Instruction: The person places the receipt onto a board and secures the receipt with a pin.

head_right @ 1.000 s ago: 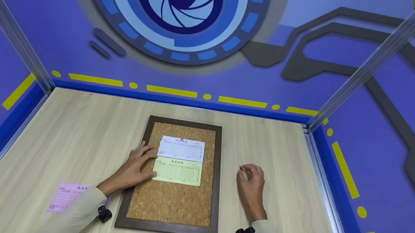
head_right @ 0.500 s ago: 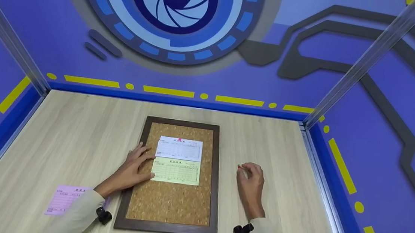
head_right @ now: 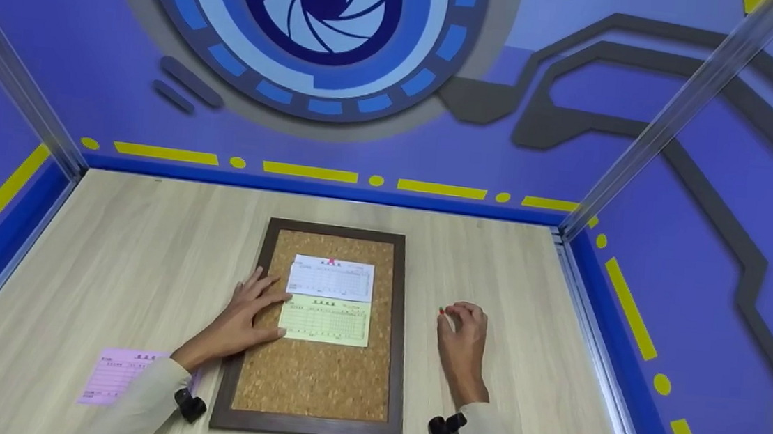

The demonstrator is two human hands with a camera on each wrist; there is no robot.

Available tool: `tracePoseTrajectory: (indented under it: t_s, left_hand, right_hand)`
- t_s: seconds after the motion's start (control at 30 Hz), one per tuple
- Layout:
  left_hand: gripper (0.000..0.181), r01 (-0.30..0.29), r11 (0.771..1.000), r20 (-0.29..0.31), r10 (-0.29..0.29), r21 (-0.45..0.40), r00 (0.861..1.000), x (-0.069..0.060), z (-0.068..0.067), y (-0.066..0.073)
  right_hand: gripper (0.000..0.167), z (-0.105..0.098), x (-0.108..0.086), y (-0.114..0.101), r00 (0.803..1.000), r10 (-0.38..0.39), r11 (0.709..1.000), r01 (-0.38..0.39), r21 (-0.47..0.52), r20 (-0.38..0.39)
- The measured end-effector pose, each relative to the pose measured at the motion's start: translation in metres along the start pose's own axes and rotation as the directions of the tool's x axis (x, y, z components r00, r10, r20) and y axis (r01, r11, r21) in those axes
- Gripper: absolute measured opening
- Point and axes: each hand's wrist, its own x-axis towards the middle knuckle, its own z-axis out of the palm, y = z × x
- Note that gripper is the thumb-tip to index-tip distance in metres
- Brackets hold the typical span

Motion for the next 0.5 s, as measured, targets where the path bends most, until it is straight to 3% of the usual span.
tracePoseTrajectory:
  t_s: [0.5]
  left_hand:
    - [0.067,-0.008,0.999,0.016,0.007,0.052,1.000,-0.0018,0.0023,-0.0037]
  right_hand:
    - [0.006,-0.0004,0.0056,0.0000,1.000,-0.015,0.999,0.015,-0.045,-0.012]
